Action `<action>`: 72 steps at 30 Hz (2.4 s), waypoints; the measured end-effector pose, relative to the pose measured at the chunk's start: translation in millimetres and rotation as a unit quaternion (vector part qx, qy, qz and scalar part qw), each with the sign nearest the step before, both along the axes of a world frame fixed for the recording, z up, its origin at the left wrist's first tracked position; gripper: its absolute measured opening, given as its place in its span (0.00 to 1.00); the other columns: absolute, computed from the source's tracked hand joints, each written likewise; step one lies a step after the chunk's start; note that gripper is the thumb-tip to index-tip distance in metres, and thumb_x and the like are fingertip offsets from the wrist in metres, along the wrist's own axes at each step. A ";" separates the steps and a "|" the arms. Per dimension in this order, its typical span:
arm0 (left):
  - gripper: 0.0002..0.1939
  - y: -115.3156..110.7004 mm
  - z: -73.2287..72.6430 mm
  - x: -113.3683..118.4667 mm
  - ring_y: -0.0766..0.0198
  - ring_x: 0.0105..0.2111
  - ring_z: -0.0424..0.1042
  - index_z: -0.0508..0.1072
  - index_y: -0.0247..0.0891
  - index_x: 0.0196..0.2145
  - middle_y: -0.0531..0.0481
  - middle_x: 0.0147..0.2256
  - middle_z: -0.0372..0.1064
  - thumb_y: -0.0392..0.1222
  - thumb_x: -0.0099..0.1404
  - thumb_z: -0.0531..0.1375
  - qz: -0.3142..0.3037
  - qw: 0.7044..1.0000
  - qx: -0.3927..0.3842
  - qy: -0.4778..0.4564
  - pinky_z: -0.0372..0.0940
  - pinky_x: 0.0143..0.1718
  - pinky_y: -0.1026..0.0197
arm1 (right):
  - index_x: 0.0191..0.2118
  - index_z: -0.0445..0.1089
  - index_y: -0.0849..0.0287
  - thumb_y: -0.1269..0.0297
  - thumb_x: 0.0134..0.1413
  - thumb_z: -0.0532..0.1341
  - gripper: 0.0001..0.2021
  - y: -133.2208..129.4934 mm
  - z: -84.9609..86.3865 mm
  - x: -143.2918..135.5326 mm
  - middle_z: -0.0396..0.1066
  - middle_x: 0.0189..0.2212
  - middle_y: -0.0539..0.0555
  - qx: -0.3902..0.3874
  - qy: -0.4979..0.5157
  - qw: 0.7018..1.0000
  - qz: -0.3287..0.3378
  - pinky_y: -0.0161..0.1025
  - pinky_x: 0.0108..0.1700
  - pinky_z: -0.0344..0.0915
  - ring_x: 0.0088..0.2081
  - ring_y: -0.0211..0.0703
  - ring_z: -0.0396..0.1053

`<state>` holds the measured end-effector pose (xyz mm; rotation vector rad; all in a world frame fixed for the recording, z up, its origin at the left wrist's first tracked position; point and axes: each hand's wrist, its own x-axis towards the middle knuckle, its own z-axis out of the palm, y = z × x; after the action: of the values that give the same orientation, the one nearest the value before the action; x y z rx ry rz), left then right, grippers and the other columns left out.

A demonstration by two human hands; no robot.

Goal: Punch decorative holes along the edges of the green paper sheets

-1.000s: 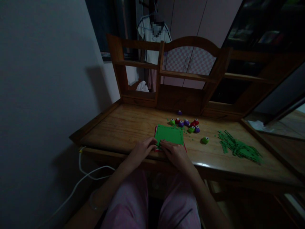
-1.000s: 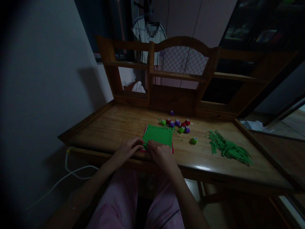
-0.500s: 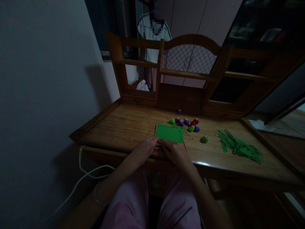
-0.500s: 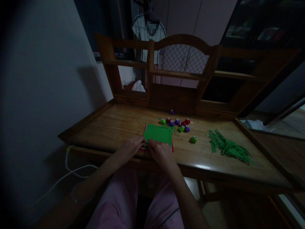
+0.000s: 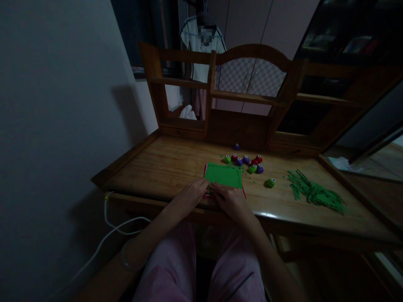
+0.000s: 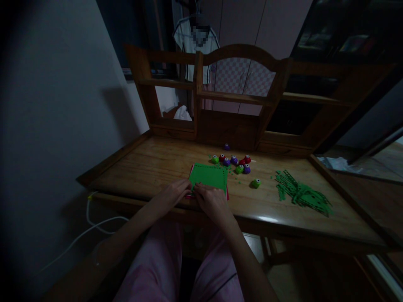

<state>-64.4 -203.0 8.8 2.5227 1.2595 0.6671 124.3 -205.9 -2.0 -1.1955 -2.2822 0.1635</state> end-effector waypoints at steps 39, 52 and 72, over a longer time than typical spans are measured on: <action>0.12 -7.3 -7.6 -74.1 0.62 0.38 0.73 0.71 0.42 0.41 0.53 0.37 0.74 0.47 0.61 0.60 0.305 0.922 0.071 -0.226 0.65 0.44 0.61 | 0.58 0.63 0.52 0.61 0.60 0.55 0.20 -14.7 7.3 6.7 0.64 0.57 0.52 -0.025 0.003 0.999 0.030 0.45 0.60 0.59 0.58 0.44 0.62; 0.17 19.2 1.6 -87.2 0.56 0.31 0.73 0.76 0.39 0.36 0.45 0.33 0.75 0.50 0.66 0.52 0.479 0.863 0.156 -0.047 0.61 0.33 0.59 | 0.60 0.61 0.52 0.64 0.63 0.52 0.20 -18.7 -0.4 5.7 0.61 0.59 0.53 0.002 -0.008 0.999 0.040 0.48 0.62 0.56 0.60 0.45 0.59; 0.11 -81.2 10.8 -27.6 0.59 0.39 0.73 0.75 0.49 0.37 0.51 0.38 0.74 0.48 0.67 0.53 0.196 0.968 0.053 -0.151 0.69 0.44 0.56 | 0.60 0.60 0.51 0.62 0.62 0.54 0.21 -16.6 4.2 9.4 0.61 0.59 0.52 -0.027 0.016 0.998 0.049 0.49 0.62 0.57 0.60 0.46 0.59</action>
<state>-92.0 -284.2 19.6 2.1474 1.6503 1.1825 133.7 -222.4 2.2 -1.1005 -2.3224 0.2814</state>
